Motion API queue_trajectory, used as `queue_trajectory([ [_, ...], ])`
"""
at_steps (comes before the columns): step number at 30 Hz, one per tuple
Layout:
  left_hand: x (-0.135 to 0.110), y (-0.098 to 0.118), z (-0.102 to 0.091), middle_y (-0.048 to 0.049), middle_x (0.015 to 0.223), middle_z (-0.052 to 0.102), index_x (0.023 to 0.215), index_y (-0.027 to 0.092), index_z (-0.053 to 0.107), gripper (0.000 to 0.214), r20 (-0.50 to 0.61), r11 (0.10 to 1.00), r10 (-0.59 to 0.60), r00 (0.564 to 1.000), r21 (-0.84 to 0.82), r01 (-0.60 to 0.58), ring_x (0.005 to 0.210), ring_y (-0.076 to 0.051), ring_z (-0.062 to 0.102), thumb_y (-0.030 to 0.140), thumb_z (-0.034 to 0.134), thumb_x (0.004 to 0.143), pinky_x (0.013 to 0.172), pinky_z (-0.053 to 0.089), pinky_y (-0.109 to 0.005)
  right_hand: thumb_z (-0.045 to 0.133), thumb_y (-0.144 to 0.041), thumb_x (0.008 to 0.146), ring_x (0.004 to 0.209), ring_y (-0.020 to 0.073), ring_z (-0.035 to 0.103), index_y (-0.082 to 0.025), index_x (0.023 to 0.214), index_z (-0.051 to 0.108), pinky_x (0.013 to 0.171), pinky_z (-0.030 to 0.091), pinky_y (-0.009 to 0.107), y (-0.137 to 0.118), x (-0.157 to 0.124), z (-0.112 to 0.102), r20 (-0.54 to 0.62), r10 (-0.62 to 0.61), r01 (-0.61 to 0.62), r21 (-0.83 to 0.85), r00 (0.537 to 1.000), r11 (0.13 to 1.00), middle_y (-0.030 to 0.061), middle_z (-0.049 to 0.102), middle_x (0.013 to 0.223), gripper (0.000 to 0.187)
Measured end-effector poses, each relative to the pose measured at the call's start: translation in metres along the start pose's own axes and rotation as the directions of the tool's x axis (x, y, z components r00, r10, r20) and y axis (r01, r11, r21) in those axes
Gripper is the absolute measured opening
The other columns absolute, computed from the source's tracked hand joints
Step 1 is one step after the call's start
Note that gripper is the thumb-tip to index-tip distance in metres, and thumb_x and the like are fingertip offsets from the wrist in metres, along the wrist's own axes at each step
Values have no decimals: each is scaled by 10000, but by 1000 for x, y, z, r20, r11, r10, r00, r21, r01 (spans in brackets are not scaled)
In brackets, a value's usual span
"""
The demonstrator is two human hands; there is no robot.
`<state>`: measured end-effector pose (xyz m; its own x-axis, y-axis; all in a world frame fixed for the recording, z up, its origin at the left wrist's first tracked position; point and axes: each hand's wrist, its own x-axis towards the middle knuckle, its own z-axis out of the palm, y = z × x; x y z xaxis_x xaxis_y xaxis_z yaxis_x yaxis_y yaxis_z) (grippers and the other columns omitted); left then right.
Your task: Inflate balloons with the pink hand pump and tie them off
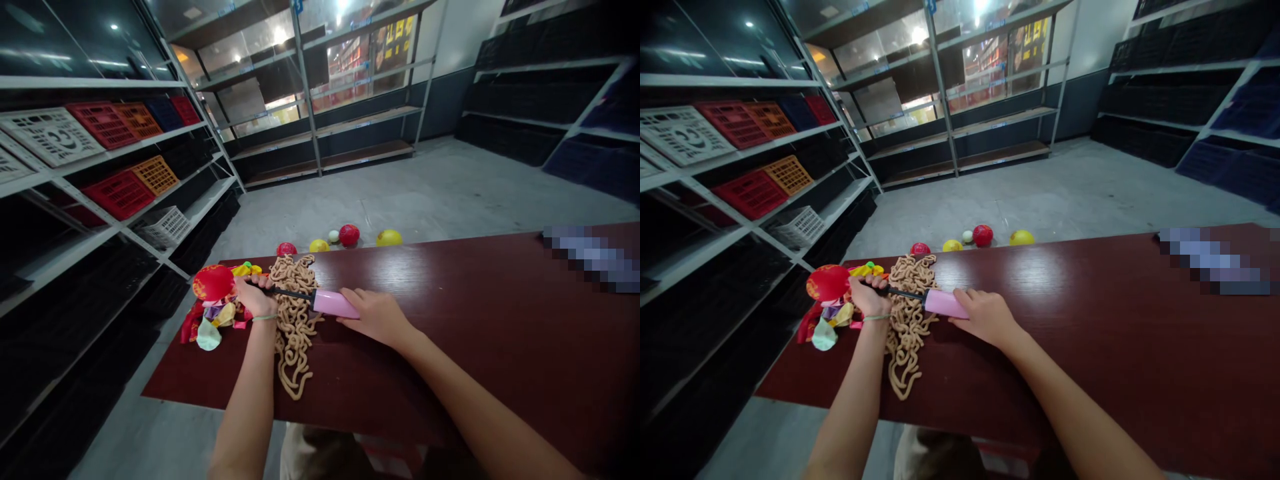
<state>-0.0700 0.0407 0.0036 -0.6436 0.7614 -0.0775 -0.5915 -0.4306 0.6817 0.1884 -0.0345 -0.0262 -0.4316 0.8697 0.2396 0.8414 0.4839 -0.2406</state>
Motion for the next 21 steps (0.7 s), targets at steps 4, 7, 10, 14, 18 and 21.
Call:
queue_trajectory([
  [4, -30, -18, 11, 89, 559, 321, 761, 214, 363, 279, 87, 998, -49, 995, 34, 46, 399, -51, 319, 386, 551, 875, 404, 230, -189, 533, -536, 902, 814, 217, 640, -204, 1153, 556, 663, 349, 297, -10, -2, 6, -27, 33, -34, -21, 999, 999, 61, 682, 960, 417],
  [7, -57, -31, 21, 86, 552, 335, 741, 214, 365, 298, 169, 987, -136, 976, 104, 120, 399, -56, 338, 392, 573, 858, 406, 259, -196, 551, -519, 892, 835, 214, 646, -209, 1128, 558, 667, 359, 296, -17, -2, 9, -55, 83, -82, 32, 995, 996, 57, 686, 978, 389],
  [10, -65, -34, 25, 80, 543, 346, 735, 217, 368, 279, 195, 979, -179, 964, 129, 156, 391, -66, 345, 374, 554, 872, 405, 277, -209, 564, -521, 891, 853, 206, 651, -216, 1145, 556, 678, 365, 293, -18, 0, 9, -65, 83, -78, 79, 994, 994, 47, 690, 1001, 397],
  [14, -44, -20, 19, 75, 548, 342, 747, 218, 376, 214, 166, 989, -143, 976, 68, 133, 398, -69, 346, 308, 514, 883, 408, 270, -212, 588, -540, 881, 832, 204, 646, -217, 1168, 561, 681, 354, 293, -12, 3, 3, -82, 29, -25, 54, 996, 998, 38, 690, 959, 433],
  [18, -15, -1, 9, 78, 558, 335, 754, 214, 361, 189, 68, 999, -54, 996, 1, 55, 411, -62, 342, 272, 482, 886, 422, 257, -201, 530, -579, 909, 807, 205, 628, -207, 1228, 551, 681, 339, 300, 2, 2, -3, -108, -59, 56, -32, 992, 998, 52, 686, 942, 491],
  [21, -8, 3, 5, 84, 560, 321, 749, 213, 343, 211, 16, 1000, -21, 1000, -11, 21, 409, -56, 329, 294, 479, 888, 426, 248, -197, 491, -592, 924, 796, 207, 614, -193, 1230, 555, 676, 328, 302, 8, -1, -4, -127, -84, 73, -84, 988, 994, 65, 681, 929, 507],
])
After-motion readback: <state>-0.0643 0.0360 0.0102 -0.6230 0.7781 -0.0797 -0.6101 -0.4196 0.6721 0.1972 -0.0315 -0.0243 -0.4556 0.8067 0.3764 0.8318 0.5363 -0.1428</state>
